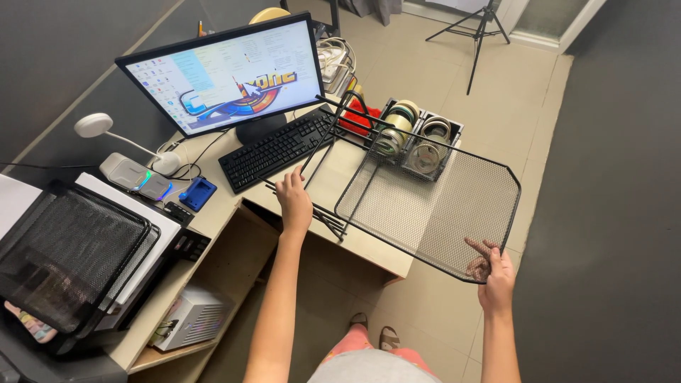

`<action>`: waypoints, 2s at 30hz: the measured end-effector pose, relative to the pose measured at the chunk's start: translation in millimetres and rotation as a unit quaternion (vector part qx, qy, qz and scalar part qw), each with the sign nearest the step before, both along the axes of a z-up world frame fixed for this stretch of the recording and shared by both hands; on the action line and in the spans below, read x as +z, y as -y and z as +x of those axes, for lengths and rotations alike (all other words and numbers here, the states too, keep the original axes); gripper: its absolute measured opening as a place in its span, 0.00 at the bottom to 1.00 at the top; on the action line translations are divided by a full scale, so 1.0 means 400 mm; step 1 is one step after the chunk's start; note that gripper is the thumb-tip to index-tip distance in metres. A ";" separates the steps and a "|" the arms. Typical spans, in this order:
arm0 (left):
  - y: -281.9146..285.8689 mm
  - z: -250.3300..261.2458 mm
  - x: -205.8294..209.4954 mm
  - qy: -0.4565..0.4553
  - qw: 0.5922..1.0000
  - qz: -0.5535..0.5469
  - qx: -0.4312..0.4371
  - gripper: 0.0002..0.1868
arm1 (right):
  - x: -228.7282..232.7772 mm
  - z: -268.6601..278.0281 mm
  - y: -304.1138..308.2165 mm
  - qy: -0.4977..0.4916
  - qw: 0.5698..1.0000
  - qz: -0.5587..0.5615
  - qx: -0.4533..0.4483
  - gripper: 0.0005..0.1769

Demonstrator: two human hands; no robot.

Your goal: The recorder cleans a metal mesh tray using a duster and then assembles a multi-tier desk organizer frame on an office desk.

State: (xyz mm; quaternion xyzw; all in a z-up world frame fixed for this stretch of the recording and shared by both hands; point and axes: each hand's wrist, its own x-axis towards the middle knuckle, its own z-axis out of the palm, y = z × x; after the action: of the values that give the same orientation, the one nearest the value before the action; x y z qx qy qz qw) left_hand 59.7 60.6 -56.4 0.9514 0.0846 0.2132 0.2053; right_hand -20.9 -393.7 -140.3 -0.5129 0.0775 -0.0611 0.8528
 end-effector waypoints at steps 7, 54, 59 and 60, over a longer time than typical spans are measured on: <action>0.003 0.001 0.000 0.015 1.000 -0.005 -0.002 0.33 | 0.014 0.021 -0.062 0.013 0.999 0.007 0.032 0.15; -0.005 0.008 -0.007 -0.004 0.999 -0.041 -0.006 0.34 | -0.100 0.246 -0.149 -0.113 0.987 -0.028 -0.107 0.39; -0.009 0.009 -0.005 0.003 0.999 -0.040 -0.006 0.34 | -0.071 0.286 -0.205 -0.097 0.995 -0.029 0.006 0.47; -0.014 0.009 -0.002 0.010 0.999 -0.037 -0.012 0.34 | -0.052 0.288 -0.214 -0.122 0.990 -0.078 0.000 0.47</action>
State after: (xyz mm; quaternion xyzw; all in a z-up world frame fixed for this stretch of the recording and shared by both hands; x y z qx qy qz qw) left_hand 63.3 66.2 -57.2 0.9418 0.0792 0.2173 0.2441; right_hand 94.5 -308.0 -161.2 -0.5811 0.1756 -0.0039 0.7947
